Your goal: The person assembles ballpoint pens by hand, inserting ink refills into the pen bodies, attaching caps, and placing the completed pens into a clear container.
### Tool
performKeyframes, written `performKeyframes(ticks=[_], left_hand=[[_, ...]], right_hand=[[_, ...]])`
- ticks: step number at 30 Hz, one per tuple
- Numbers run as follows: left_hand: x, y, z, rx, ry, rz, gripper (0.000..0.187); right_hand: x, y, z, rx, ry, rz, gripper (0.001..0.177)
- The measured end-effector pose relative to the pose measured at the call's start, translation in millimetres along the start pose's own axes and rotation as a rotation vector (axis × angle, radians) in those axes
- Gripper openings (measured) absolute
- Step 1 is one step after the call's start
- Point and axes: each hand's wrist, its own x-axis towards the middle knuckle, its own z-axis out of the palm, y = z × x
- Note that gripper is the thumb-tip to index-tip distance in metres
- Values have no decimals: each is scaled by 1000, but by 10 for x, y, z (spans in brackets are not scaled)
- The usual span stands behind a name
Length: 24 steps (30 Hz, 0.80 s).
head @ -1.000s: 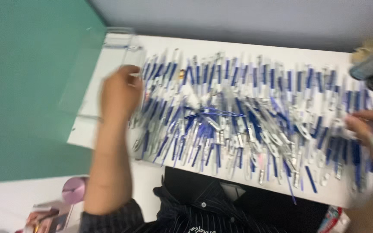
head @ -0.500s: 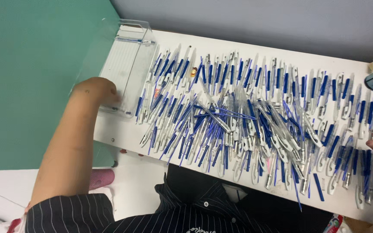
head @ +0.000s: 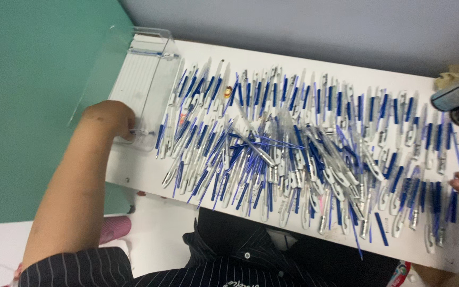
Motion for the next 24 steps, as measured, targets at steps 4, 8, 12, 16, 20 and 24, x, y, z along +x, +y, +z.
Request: performKeyframes(ticks=[4,8,12,16,20,24], left_hand=[[203,-366,110,-381,199,45,20],[-735,126,-138,-559,523,26,29],[-1176,1125,18,-1139,622,849,19],[-1592,2192,294,-1591,-14,1174,21],[-1746,2629,445,-1631,-221,1139,29],[-1914,2644,406,-1701,-264,1111,33]], right_hand=[[-196,-677,-206,217,71,92,17],[-202,-843,-206,339,-51,100,85],[-146,-2547,-260,690,70,58,86],[-7,-3388,-359,433,-7,-261,25],[83,-3734,-315,499,-12,-316,22],[33,-3734,-165,742,82,-80,28]])
